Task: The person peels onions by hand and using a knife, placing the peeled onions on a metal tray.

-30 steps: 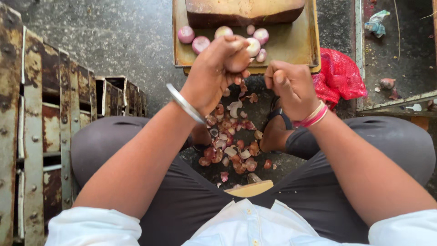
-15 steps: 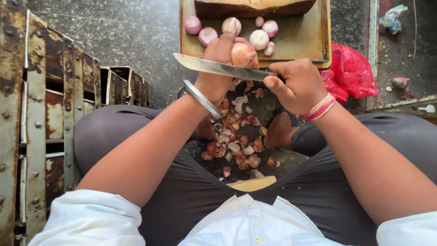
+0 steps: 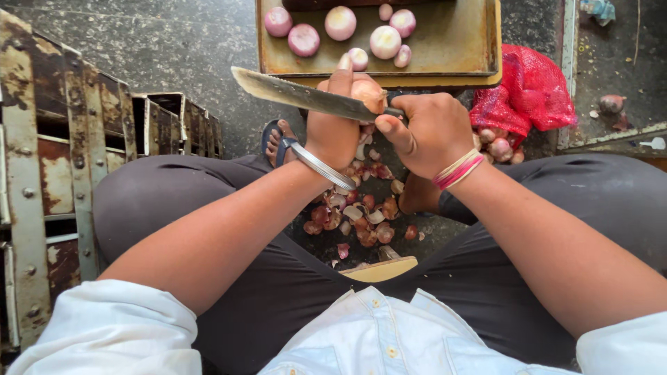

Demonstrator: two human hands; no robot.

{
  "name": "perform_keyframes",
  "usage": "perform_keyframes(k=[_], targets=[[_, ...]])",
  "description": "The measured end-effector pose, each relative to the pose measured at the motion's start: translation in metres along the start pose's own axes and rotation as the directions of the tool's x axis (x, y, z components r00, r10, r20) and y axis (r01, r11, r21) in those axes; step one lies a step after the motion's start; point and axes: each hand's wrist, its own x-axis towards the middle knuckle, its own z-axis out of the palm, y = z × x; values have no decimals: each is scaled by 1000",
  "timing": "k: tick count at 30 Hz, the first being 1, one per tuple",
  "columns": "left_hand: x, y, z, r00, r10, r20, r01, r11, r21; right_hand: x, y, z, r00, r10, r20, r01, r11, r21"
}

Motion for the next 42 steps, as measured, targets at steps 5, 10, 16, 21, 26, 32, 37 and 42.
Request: perform_keyframes(k=[5,10,16,21,26,32,37,42], targets=[[-7,0,18,956,-289,-50,242,874,-422,1,-7,5,995,97,12,-97,995,23],[18,23,1,922,-387,29,368,847,-384,14,1,-11,996,-48,-79,40,993,-107],[43,62,-60,938,-98,333,278,789,-549,27,38,-45,988,-116,-101,63,904,-422],[34,64,-56,882,-319,346,460,744,-485,13,42,-44,991,-79,-107,27,906,-422],[33,51,-41,780,-373,503,602,667,-439,3,34,-48,989,-113,-90,64,902,-426],[-4,-1,-14,618,-426,660,521,851,62,12,5,-47,939,-343,-27,311,881,-357],[14,-14,-7,608,307,732,-133,949,-287,15,-19,-68,798,-602,-10,584,778,-232],[30,46,-28,657,-553,513,605,792,79,14,-27,-70,831,-540,133,556,811,-183]])
